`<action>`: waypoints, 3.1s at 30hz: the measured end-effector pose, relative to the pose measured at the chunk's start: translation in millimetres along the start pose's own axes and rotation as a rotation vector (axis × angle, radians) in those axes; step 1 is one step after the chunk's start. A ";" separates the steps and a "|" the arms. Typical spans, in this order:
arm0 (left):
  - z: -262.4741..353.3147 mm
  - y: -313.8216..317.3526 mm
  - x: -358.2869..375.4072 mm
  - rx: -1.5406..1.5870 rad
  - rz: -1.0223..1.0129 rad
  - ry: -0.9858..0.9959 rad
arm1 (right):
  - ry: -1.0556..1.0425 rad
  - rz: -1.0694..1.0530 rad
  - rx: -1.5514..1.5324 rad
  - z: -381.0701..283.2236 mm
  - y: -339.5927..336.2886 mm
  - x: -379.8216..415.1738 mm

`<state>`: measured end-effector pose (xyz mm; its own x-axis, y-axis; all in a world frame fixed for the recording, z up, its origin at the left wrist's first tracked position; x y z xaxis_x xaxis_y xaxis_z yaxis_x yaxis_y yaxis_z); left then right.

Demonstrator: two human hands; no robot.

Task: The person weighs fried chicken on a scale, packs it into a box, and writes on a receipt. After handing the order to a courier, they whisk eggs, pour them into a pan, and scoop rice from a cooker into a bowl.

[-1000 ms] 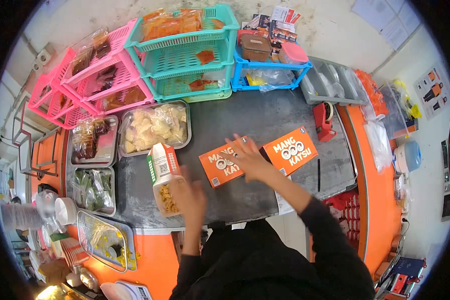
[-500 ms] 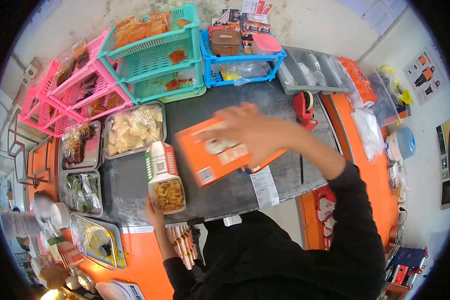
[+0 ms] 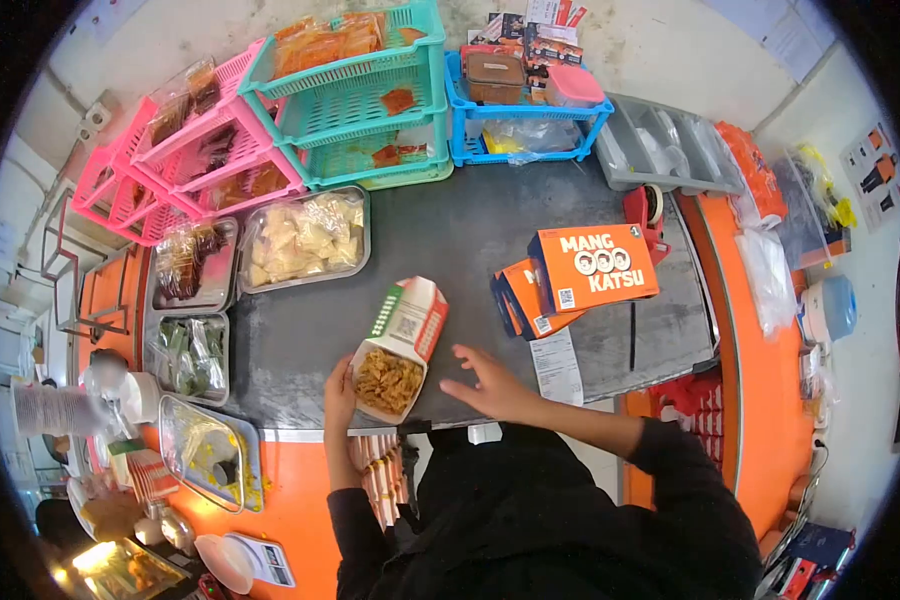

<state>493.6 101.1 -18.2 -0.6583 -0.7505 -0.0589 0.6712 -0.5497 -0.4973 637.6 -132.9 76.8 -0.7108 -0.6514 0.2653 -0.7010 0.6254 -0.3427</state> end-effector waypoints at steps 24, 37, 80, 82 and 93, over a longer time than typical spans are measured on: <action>90.5 -17.4 70.0 -0.215 -0.548 1.142 | -1.072 -0.547 0.609 13.1 5.0 28.9; 7.8 18.0 29.5 0.750 -0.406 -0.607 | 0.177 0.147 -0.289 62.7 49.4 -17.0; 28.3 55.6 73.3 -0.006 0.026 -0.133 | 0.111 0.083 0.113 64.7 43.4 18.4; 35.7 58.9 84.3 0.456 -0.059 -0.445 | 0.132 0.087 0.055 66.1 40.2 23.6; 145.2 122.4 146.4 0.879 -0.159 -0.490 | 0.002 0.037 -0.321 47.7 -208.8 83.4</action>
<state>528.9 -129.3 38.0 -0.6818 -0.6046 0.4118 0.7310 -0.5829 0.3546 727.5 -338.3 127.6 -0.7359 -0.6252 0.2598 -0.6570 0.7522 -0.0508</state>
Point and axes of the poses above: each hand's wrist, its own x-axis away from the middle knuckle, its own y-axis out of the palm, z = x × y, the point moved 2 cm from there along -x, towards the middle knuckle, and after that the axes turned 10 degrees about z, right-handed, at the moved point
